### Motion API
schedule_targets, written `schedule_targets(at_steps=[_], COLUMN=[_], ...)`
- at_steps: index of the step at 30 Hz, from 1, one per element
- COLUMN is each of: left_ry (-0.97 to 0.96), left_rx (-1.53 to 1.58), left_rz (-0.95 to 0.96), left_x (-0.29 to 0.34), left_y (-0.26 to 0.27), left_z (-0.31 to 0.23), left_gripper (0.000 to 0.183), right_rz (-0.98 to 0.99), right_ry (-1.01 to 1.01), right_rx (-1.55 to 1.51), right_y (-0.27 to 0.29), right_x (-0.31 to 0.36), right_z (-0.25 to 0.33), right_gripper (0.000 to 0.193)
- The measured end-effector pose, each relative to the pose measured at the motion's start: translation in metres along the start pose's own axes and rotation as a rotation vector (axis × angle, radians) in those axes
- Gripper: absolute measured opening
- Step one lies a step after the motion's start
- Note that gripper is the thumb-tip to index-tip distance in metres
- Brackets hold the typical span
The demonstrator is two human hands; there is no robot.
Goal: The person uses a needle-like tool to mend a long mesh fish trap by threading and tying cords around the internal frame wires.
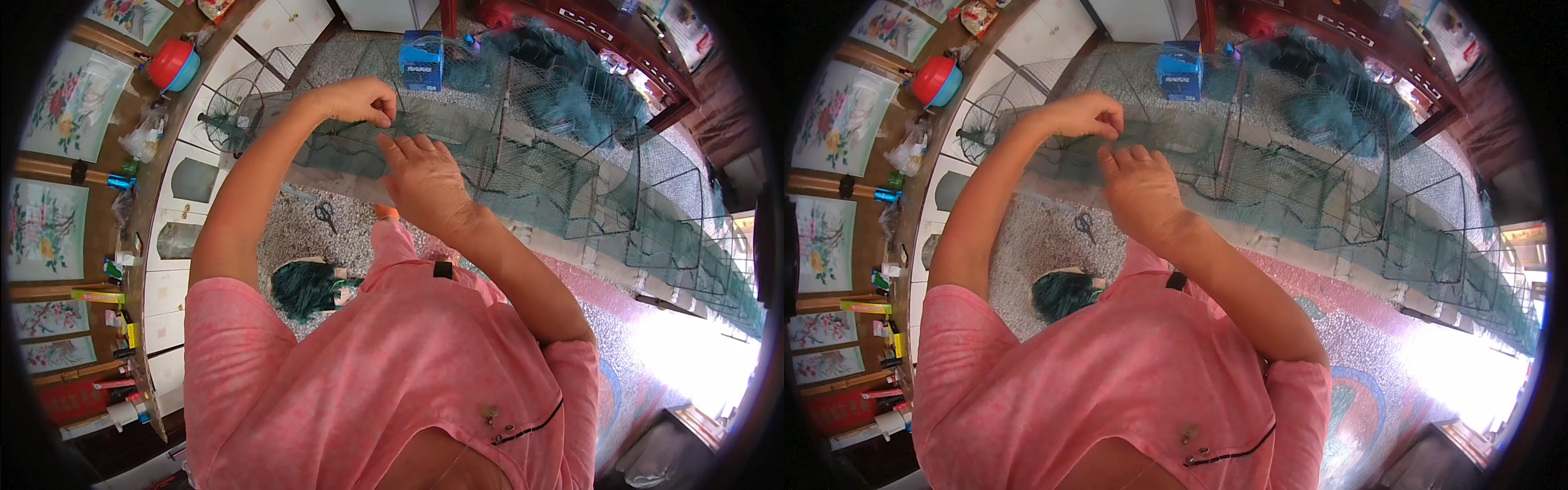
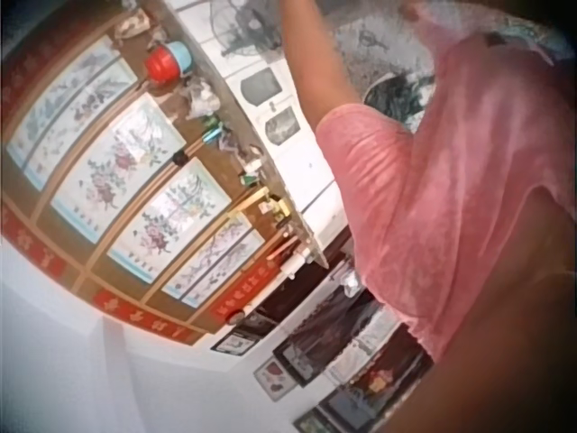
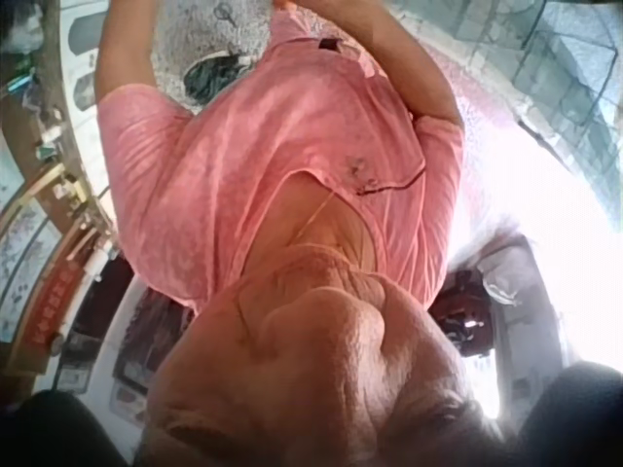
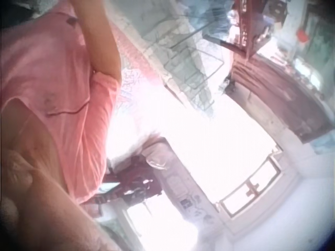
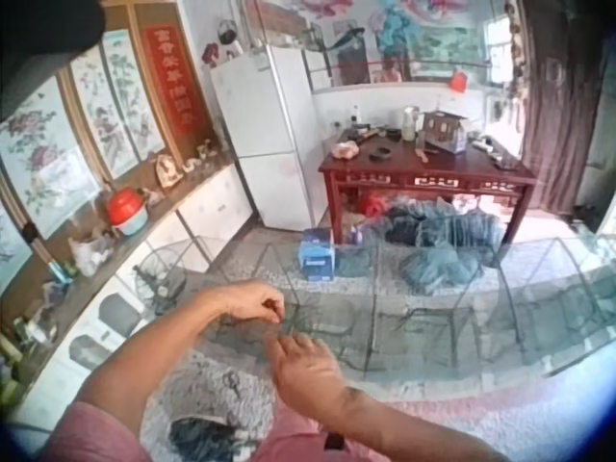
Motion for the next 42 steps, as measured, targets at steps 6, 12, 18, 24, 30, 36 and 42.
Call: schedule_targets(at_steps=[6,12,18,24,30,36,42], left_ry=[0.010,-0.015,-0.144,0.079,0.162,0.002,0.239], left_rx=[0.027,-0.293,-0.001,0.130,0.137,0.462,-0.387], left_rz=[-0.163,0.206,-0.049,-0.433,-0.683,-0.364,-0.372], left_x=[-0.005,-0.018,-0.107,-0.130,-0.129,-0.143,-0.093], left_y=[0.000,-0.034,-0.085,-0.093,-0.076,-0.068,-0.028], left_z=[-0.003,-0.007,-0.058,-0.061,-0.042,-0.026,0.006], left_gripper=[0.008,0.011,0.044,0.052,0.024,0.020,0.028], right_rz=[0.438,0.301,-0.036,0.115,0.290,0.519,0.043], right_ry=[-0.262,-0.176,-0.190,0.130,0.356,0.250,-0.280], right_rx=[0.162,-0.062,-0.197,0.115,0.490,0.384,-0.320], right_y=[-0.007,0.043,0.106,0.112,0.085,0.095,0.101], right_x=[-0.017,-0.012,-0.023,-0.042,-0.056,-0.081,-0.142], right_z=[-0.007,-0.008,-0.086,-0.133,-0.141,-0.131,-0.199], right_gripper=[0.029,0.027,0.049,0.048,0.003,0.015,0.020])
Point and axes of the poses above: each hand's wrist, its own x-axis away from the middle knuckle, its own y-axis out of the back of the hand, z = x × y, the point moved 1 cm from there along -x, towards the middle knuckle, and after that the axes turned 13 degrees about -y, right-handed, at the moved point
